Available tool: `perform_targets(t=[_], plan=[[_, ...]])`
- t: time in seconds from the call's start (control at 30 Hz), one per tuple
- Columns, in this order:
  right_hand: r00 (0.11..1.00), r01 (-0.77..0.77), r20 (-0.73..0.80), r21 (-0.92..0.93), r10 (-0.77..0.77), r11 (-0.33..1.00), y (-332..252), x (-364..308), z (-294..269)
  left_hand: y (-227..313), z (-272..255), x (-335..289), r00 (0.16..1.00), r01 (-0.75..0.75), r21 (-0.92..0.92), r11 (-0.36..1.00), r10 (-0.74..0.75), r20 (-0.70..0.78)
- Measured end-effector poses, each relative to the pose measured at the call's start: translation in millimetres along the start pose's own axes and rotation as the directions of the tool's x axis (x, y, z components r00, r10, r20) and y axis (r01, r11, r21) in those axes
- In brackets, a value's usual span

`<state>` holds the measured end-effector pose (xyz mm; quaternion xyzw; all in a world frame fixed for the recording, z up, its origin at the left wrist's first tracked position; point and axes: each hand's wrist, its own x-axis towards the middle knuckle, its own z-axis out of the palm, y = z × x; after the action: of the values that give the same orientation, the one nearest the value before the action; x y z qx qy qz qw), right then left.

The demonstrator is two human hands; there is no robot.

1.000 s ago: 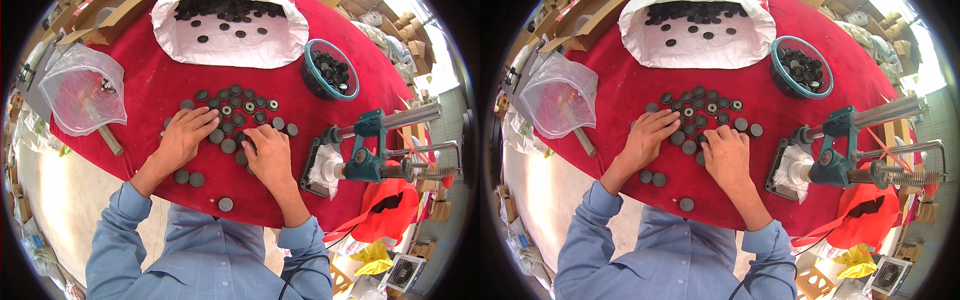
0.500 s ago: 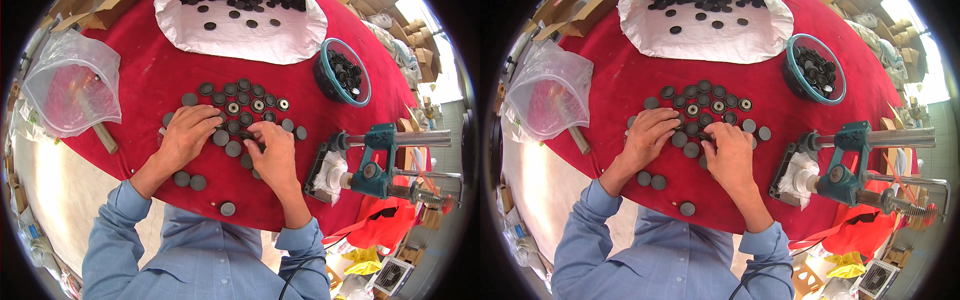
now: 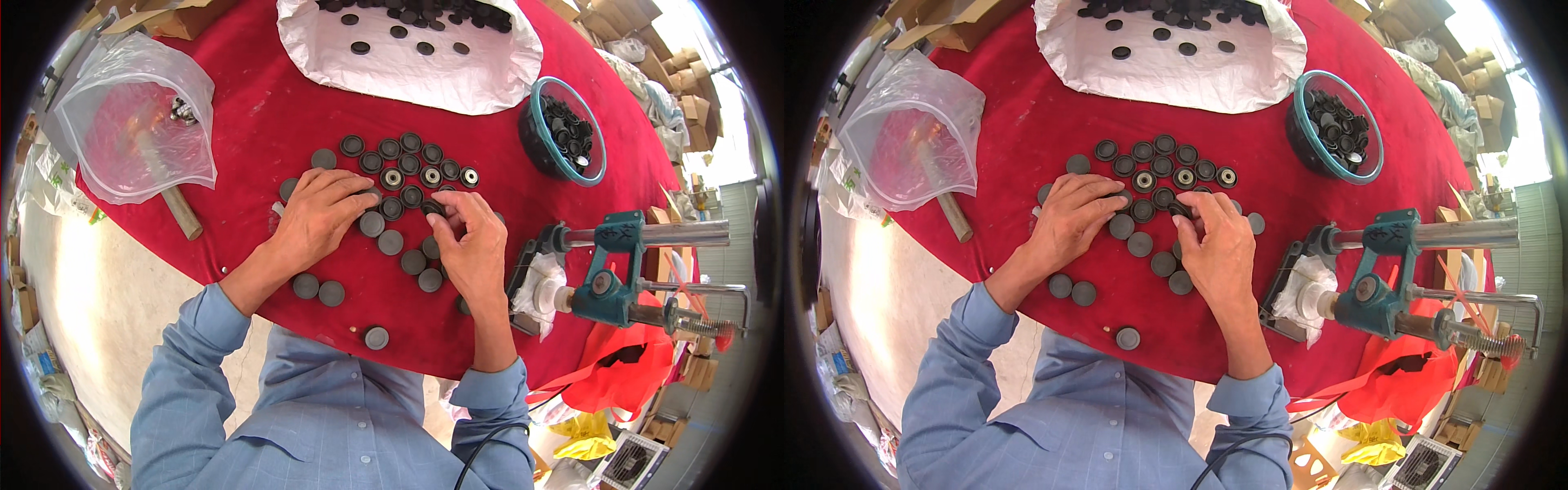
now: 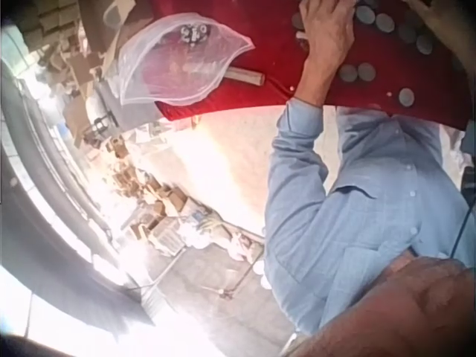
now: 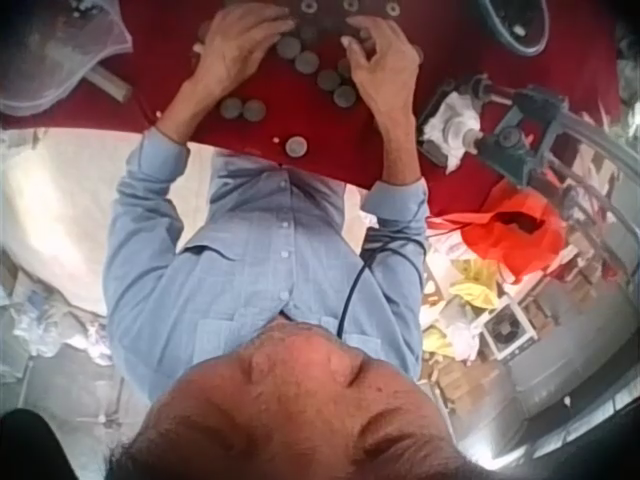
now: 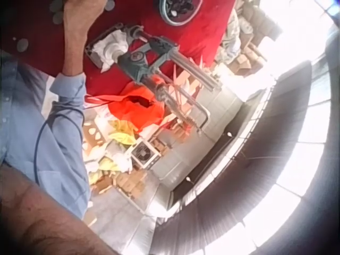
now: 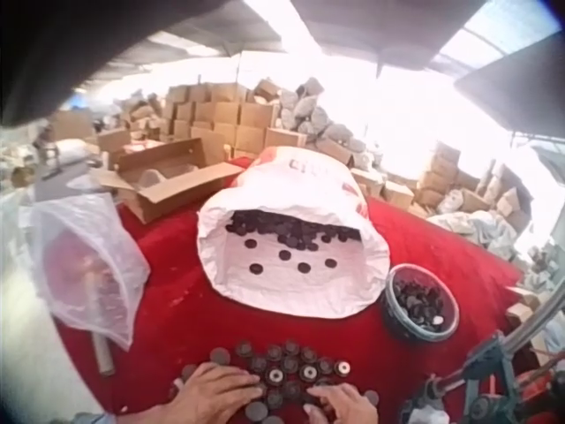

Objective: The person fits plastic caps onto metal bearings by hand and arranges them on the table. The person then inserts the capped bearings one by one into a manual press machine and presses the lever to secure the caps.

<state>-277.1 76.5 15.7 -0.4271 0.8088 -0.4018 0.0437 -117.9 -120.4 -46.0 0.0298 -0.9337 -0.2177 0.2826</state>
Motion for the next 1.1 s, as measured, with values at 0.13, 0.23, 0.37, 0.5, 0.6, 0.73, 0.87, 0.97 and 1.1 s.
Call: perform_targets(t=[0.13,0.23,0.37,0.5,0.6,0.73,0.87,0.97,1.1], plan=[[1.0,-0.002,-0.011,0.032,0.003,0.999,-5.3,6.5,6.7,-2.3,1.8,-4.7,1.0,-0.011,0.015,1.0,0.011,-0.022],[0.996,0.072,-0.054,0.04,-0.07,0.997,-4.2,17.9,15.9,0.1,1.4,-7.1,0.999,-0.048,0.128,0.991,0.051,-0.019],[0.97,0.204,-0.114,-0.08,-0.213,0.976,7.9,31.3,34.2,4.0,-1.3,-8.0,0.997,-0.083,0.221,0.972,0.083,0.008],[0.939,0.301,-0.11,-0.196,-0.326,0.933,6.4,35.9,50.5,4.0,-1.8,-9.2,0.997,-0.078,0.221,0.972,0.073,0.03],[0.92,0.36,-0.043,-0.299,-0.389,0.884,7.2,36.2,56.6,4.2,-2.1,-9.5,0.998,-0.058,0.194,0.979,0.057,0.011],[0.919,0.375,0.022,-0.356,-0.394,0.856,12.3,31.8,58.5,3.7,-3.2,-8.9,0.999,-0.039,0.155,0.987,0.039,0.004],[0.93,0.341,-0.033,-0.29,-0.365,0.895,12.9,33.4,60.1,2.7,-1.7,-9.0,0.999,-0.043,0.148,0.988,0.045,-0.01],[0.928,0.351,-0.021,-0.286,-0.372,0.892,14.2,32.8,61.3,2.9,-1.7,-8.5,0.999,-0.04,0.141,0.989,0.041,-0.008],[0.929,0.365,0.063,-0.323,-0.365,0.873,16.1,28.4,60.2,2.2,-2.2,-8.4,0.999,-0.039,0.142,0.989,0.04,-0.006]])
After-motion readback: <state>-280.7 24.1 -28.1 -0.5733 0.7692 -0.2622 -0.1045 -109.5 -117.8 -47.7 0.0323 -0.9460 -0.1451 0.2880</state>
